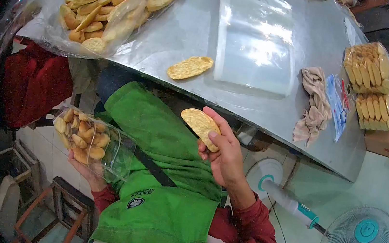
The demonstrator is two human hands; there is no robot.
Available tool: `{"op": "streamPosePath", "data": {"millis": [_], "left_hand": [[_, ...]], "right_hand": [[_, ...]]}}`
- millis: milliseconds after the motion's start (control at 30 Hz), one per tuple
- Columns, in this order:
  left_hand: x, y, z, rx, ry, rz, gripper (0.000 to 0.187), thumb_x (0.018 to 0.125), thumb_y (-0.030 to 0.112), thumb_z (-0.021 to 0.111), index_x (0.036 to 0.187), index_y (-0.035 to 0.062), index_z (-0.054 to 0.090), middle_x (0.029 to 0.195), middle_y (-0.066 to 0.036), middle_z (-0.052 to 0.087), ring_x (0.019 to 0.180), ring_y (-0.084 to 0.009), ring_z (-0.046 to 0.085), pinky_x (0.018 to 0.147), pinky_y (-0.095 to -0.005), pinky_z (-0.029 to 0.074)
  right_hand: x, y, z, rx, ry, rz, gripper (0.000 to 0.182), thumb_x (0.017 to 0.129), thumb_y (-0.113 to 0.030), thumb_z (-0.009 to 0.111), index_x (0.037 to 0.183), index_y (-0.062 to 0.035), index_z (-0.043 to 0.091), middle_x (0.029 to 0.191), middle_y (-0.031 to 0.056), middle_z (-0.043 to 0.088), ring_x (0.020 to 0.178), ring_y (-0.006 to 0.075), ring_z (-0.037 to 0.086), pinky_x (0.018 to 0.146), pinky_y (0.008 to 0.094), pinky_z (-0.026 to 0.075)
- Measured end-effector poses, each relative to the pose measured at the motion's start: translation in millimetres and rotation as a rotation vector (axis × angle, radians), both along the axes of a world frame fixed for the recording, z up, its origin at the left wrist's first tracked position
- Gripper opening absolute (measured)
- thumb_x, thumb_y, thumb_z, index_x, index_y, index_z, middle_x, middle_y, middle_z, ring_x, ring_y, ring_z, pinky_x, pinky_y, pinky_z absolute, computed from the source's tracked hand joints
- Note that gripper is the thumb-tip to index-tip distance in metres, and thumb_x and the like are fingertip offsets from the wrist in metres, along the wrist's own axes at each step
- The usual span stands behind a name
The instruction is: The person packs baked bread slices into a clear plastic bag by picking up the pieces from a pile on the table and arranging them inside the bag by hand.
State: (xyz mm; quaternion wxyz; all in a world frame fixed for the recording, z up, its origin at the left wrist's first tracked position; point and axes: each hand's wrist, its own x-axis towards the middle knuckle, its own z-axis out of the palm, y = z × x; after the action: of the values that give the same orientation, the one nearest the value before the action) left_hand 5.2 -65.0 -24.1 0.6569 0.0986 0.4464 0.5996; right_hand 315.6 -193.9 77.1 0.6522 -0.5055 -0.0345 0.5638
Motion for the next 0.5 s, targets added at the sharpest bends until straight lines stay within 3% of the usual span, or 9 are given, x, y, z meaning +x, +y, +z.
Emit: {"op": "streamPosePath", "data": {"millis": [100,300,500], "left_hand": [[5,0,2,-0.006,-0.004,-0.01,0.065,0.091,0.045,0.043,0.141,0.0056,0.033,0.14,-0.013,0.042,0.126,-0.03,0.044,0.105,-0.0449,0.037],[12,-4,7,-0.028,0.021,-0.027,0.063,0.092,0.044,0.042,0.141,0.0061,0.034,0.139,-0.012,0.043,0.125,-0.0298,0.045,0.105,-0.0445,0.037],[11,-3,6,-0.028,0.015,-0.017,0.062,0.092,0.044,0.042,0.14,0.0063,0.034,0.139,-0.012,0.043,0.125,-0.0296,0.045,0.105,-0.0445,0.038]], "right_hand": [[2,-2,-2,0.002,-0.06,-0.031,0.044,0.096,-0.013,0.043,0.14,-0.005,0.041,0.112,0.0061,0.057,0.068,0.0086,0.049,0.056,0.0221,0.039],[12,-9,-20,0.006,0.076,-0.119,0.044,0.1,-0.025,0.036,0.138,-0.0034,0.042,0.111,0.0078,0.059,0.067,0.0101,0.049,0.055,0.0227,0.04],[17,-10,-22,0.053,0.195,-0.192,0.046,0.097,-0.022,0.035,0.138,-0.0019,0.041,0.113,0.0087,0.059,0.069,0.0143,0.049,0.057,0.0257,0.041]]}}
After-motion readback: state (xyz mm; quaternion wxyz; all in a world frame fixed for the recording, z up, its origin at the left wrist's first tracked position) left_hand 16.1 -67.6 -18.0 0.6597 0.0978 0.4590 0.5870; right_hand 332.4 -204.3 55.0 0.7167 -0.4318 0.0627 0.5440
